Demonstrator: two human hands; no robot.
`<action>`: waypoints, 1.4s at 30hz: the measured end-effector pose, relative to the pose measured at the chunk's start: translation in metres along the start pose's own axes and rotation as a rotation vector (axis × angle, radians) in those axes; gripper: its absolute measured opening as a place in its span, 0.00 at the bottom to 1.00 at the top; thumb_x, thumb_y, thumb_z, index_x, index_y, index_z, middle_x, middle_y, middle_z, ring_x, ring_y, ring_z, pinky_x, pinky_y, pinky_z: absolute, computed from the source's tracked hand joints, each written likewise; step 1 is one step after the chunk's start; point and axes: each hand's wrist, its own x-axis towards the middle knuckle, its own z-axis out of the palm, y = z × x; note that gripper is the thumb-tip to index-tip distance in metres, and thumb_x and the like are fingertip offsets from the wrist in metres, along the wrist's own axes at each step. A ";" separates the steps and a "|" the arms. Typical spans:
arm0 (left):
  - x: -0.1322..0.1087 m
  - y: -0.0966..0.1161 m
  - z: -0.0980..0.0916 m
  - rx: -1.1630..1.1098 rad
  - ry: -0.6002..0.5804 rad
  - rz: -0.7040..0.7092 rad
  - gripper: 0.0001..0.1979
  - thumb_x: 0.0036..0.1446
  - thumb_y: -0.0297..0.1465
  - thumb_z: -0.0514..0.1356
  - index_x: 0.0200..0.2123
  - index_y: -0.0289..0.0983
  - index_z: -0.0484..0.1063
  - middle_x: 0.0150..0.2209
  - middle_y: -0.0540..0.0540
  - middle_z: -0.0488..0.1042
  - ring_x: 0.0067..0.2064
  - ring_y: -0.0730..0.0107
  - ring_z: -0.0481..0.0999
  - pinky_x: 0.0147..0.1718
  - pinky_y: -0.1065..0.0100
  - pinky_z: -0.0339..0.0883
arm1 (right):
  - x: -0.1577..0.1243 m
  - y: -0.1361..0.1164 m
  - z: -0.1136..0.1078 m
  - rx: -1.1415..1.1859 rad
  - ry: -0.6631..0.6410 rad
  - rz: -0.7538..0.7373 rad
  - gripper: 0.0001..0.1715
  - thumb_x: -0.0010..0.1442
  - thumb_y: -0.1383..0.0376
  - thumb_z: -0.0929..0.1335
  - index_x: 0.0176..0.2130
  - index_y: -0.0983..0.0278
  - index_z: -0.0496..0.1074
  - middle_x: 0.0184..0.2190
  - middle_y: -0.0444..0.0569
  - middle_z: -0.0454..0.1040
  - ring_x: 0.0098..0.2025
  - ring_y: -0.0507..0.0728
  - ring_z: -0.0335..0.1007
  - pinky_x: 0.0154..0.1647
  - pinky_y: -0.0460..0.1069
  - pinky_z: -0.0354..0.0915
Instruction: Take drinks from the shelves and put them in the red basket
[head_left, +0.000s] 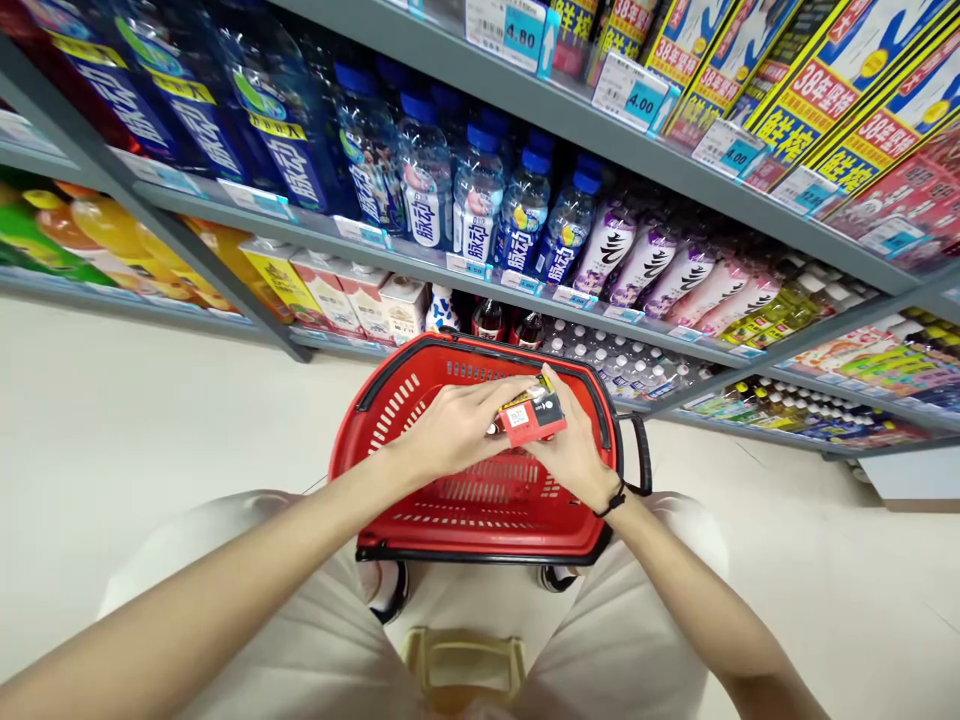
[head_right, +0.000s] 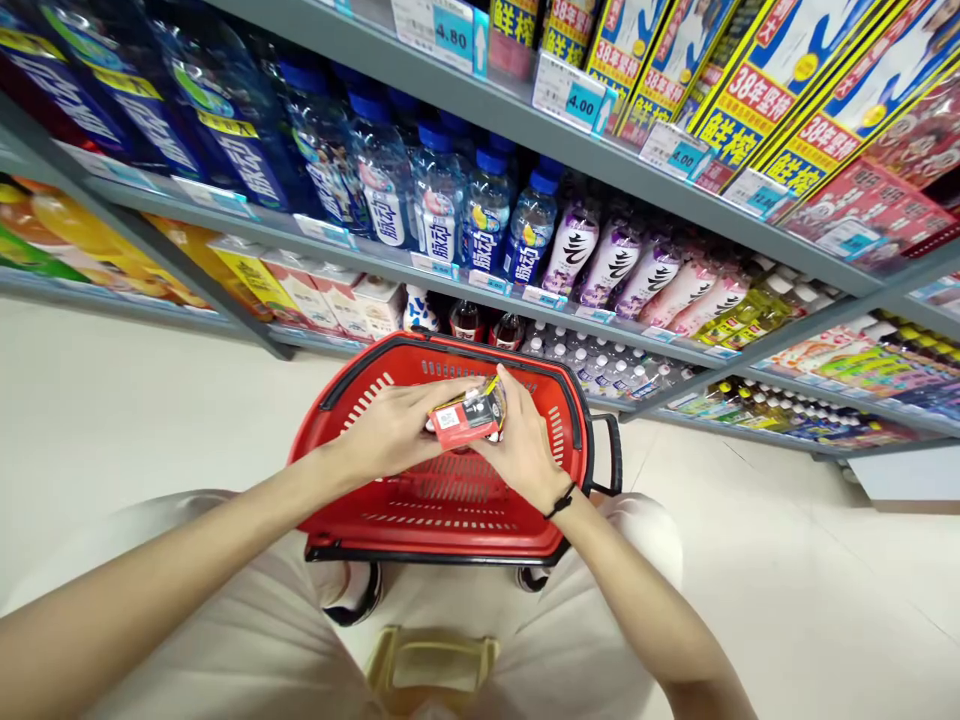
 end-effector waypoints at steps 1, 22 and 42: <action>0.000 0.001 0.001 -0.005 0.011 -0.007 0.23 0.73 0.40 0.60 0.63 0.32 0.68 0.53 0.36 0.83 0.49 0.55 0.87 0.44 0.64 0.81 | -0.001 0.000 0.001 -0.003 0.018 -0.001 0.53 0.64 0.55 0.75 0.77 0.62 0.52 0.70 0.64 0.65 0.72 0.69 0.63 0.72 0.67 0.64; 0.020 0.007 -0.003 -0.811 0.030 -0.925 0.31 0.45 0.43 0.78 0.46 0.37 0.70 0.39 0.47 0.80 0.37 0.62 0.80 0.37 0.65 0.74 | -0.002 -0.028 0.010 0.607 -0.126 0.374 0.24 0.55 0.57 0.78 0.47 0.61 0.71 0.44 0.50 0.83 0.45 0.60 0.82 0.46 0.53 0.76; 0.026 -0.004 -0.003 -1.211 0.038 -1.218 0.24 0.54 0.50 0.73 0.32 0.33 0.76 0.24 0.45 0.74 0.24 0.74 0.69 0.19 0.74 0.62 | 0.007 -0.026 -0.024 1.368 -0.745 0.764 0.46 0.61 0.32 0.47 0.45 0.64 0.66 0.25 0.56 0.79 0.14 0.59 0.70 0.09 0.47 0.57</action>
